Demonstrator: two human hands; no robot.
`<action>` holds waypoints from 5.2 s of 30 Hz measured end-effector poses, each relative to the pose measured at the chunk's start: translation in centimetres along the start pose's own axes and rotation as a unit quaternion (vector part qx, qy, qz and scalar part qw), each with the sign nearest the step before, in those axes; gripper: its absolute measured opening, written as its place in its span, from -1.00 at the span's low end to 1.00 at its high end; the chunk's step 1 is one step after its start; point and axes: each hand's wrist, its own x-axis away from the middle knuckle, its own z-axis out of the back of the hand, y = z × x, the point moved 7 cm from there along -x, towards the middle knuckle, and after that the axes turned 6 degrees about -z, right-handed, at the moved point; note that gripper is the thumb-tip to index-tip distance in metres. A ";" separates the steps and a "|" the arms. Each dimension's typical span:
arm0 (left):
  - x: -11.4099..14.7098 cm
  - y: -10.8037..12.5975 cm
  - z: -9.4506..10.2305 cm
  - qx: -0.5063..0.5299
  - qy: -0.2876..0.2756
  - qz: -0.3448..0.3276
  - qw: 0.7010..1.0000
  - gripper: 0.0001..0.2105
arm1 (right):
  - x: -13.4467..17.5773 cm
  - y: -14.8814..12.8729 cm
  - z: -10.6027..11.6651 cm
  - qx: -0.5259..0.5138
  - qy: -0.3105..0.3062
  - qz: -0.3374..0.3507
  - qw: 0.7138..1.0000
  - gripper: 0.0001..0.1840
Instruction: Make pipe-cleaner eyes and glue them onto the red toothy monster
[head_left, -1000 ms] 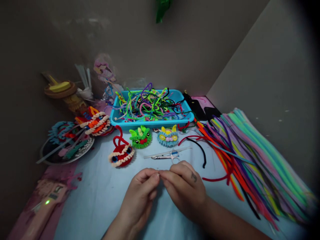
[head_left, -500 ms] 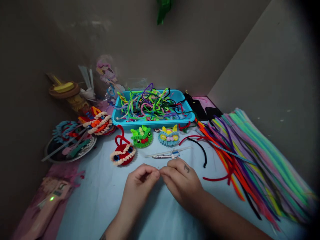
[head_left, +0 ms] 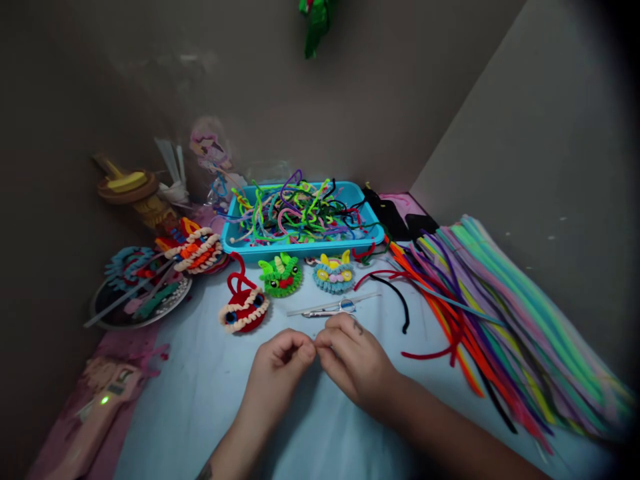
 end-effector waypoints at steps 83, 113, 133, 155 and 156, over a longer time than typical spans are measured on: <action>3.0 3.4 -1.6 -0.419 0.046 -0.397 0.816 -0.77 | -0.4 1.9 0.0 -0.158 -0.028 -0.202 0.966 -0.79; 0.5 -0.5 -0.4 0.061 0.004 0.030 0.998 -0.74 | -0.5 1.1 1.7 -0.112 0.067 -0.103 0.986 -0.76; -0.2 -1.4 2.0 0.449 0.173 0.168 0.860 -0.76 | -0.3 4.7 -2.1 0.027 -0.054 -0.142 0.988 -0.90; -0.6 -1.2 2.5 0.500 0.199 0.091 0.838 -0.41 | 2.4 5.4 -1.8 0.134 -0.314 -0.215 0.915 -0.91; -0.6 -1.0 2.5 0.514 0.191 0.084 0.832 -0.41 | 2.4 5.3 -2.0 0.142 -0.321 -0.216 0.911 -0.91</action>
